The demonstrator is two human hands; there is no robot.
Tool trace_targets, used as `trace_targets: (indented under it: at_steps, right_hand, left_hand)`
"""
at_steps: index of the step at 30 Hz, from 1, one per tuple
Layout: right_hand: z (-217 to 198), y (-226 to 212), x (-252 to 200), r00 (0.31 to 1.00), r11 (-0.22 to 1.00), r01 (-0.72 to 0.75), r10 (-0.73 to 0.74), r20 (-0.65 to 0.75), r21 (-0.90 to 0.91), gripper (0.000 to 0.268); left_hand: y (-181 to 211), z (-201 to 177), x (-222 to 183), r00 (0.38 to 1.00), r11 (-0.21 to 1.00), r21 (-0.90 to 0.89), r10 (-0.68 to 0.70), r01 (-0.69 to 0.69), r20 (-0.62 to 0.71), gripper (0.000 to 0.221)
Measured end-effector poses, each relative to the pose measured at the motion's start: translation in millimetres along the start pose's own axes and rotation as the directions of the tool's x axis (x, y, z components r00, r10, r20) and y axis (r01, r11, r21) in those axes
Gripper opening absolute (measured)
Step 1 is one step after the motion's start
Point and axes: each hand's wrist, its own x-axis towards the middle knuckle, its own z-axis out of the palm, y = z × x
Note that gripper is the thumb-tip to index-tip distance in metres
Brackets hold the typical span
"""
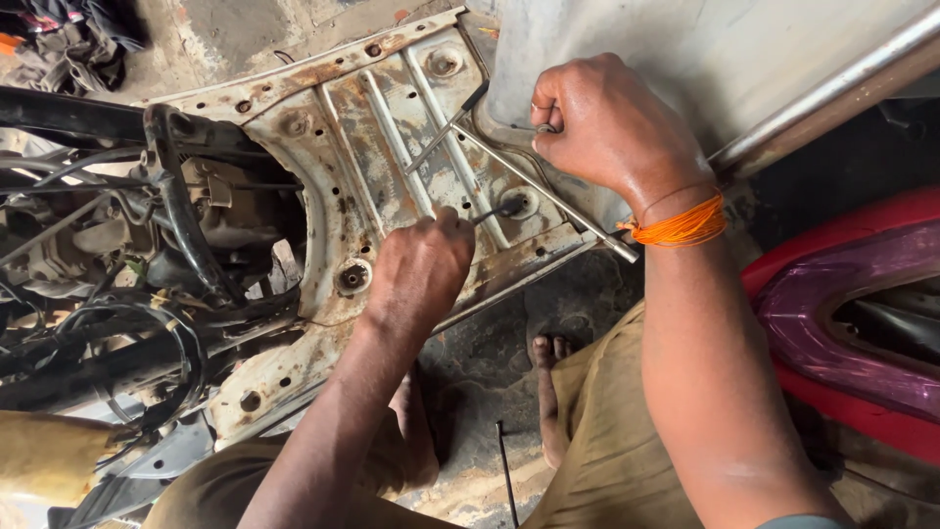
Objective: The person sits on the ground beside a scooter with its body panel removed and works on the floorboard area. They use a socket wrench with a long bar to loosen and turn bolts, use a screwdriver on a fastener, and reposition the wrench repeatedly on bolts near the engine area.
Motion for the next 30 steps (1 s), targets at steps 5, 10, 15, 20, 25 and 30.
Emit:
trace_targets:
  at_steps: [5, 10, 15, 20, 25, 30]
  right_hand:
    - [-1.5, -2.1, -0.2, 1.0, 1.0, -0.012, 0.012, -0.003, -0.005, 0.015]
    - [-2.4, -1.6, -0.4, 1.0, 1.0, 0.0, 0.0, -0.003, 0.0, 0.014]
    - [-0.2, 1.9, 1.1, 1.0, 1.0, 0.012, -0.012, 0.007, 0.001, 0.014]
    - [-0.2, -0.8, 0.0, 1.0, 1.0, 0.003, -0.003, 0.004, 0.006, 0.015]
    - [0.1, 0.2, -0.7, 1.0, 1.0, 0.015, -0.015, -0.006, -0.003, 0.015]
    - [1.1, -1.5, 0.1, 1.0, 1.0, 0.007, -0.007, 0.002, 0.002, 0.015]
  left_hand:
    - [0.8, -21.1, -2.0, 0.999, 1.0, -0.001, -0.022, 0.022, -0.042, 0.024]
    - [4.4, -27.5, -2.2, 0.994, 1.0, -0.007, -0.007, 0.006, -0.109, 0.024]
    - [4.1, -10.3, -2.7, 0.984, 0.997, 0.073, 0.036, -0.024, -0.174, 0.025]
    - [0.5, -9.6, -0.9, 0.995, 0.999, 0.037, 0.008, -0.005, -0.097, 0.023]
    - [-0.5, -13.4, -0.3, 0.99, 0.999, -0.008, -0.043, 0.042, -0.136, 0.025]
    - [-3.3, 17.7, 0.8, 0.996, 0.996, 0.078, 0.048, -0.041, -0.08, 0.027]
